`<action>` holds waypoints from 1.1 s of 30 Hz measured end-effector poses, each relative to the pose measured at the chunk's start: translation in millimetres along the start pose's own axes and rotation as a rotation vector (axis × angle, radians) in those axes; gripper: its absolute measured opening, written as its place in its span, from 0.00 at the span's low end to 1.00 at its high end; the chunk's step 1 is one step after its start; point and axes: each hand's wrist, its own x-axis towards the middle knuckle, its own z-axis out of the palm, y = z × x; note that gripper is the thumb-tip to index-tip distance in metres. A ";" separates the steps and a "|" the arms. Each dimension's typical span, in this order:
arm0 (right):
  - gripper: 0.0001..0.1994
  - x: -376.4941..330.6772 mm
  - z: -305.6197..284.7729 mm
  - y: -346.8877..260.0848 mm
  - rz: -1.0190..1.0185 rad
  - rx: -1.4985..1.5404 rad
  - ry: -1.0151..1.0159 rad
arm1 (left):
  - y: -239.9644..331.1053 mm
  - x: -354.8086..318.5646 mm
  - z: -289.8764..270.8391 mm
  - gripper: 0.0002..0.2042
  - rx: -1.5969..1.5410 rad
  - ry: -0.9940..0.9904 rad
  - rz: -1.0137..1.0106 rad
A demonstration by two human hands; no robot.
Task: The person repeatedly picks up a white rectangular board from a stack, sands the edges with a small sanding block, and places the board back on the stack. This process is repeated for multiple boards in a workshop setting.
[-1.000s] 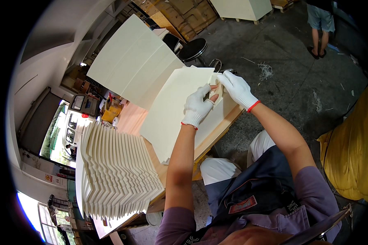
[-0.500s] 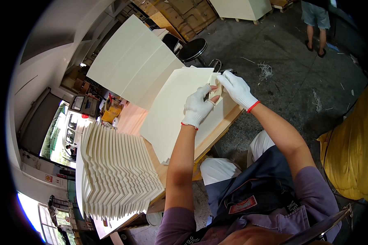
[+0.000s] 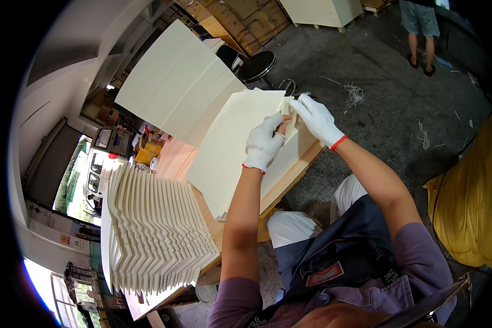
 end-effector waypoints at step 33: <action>0.20 8.0 -23.9 -14.5 -0.297 -0.371 -0.169 | -8.2 18.0 11.2 0.13 0.334 0.099 0.009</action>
